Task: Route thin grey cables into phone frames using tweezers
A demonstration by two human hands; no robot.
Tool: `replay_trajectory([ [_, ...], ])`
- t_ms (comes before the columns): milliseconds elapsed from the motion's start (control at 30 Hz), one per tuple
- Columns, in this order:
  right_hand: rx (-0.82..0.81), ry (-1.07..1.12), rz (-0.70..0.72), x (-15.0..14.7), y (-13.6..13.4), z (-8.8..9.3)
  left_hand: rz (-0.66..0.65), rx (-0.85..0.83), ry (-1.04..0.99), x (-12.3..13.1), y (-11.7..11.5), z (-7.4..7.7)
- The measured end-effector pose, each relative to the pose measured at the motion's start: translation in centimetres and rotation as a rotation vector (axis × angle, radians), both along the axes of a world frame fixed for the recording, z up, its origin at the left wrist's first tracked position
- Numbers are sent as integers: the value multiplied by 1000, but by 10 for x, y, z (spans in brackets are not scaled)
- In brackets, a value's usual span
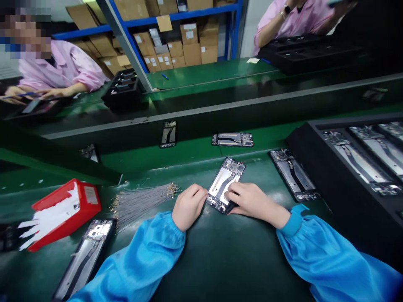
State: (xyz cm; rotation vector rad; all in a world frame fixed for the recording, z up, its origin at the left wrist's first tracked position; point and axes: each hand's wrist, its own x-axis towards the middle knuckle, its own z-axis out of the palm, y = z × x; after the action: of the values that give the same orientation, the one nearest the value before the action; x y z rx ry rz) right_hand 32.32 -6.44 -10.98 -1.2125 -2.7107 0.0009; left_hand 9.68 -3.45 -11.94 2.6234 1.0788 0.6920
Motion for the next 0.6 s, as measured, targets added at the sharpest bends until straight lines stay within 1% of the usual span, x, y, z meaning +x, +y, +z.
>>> replay_trajectory([
  [100,30,-33,-51,-9,-6,-4,-19,-47,8,2,-1,-2],
  [167,42,-7,-60,-16,-10,-3,-29,-62,13,3,-1,-3],
  [233,15,64,-64,-22,-12,0,-31,-72,31,3,-1,-3],
  [300,-62,239,-87,-26,-10,4,-26,-59,74,3,-2,-2],
  [400,-204,652,-166,-27,-3,11,-13,-13,143,5,-4,1],
  [467,-295,842,-206,-25,2,12,-17,-7,152,6,-6,3],
  [533,-392,895,-218,-24,4,11,-33,-19,139,8,-8,2],
  [600,-483,872,-210,-24,4,9,-52,-18,123,9,-10,1],
])
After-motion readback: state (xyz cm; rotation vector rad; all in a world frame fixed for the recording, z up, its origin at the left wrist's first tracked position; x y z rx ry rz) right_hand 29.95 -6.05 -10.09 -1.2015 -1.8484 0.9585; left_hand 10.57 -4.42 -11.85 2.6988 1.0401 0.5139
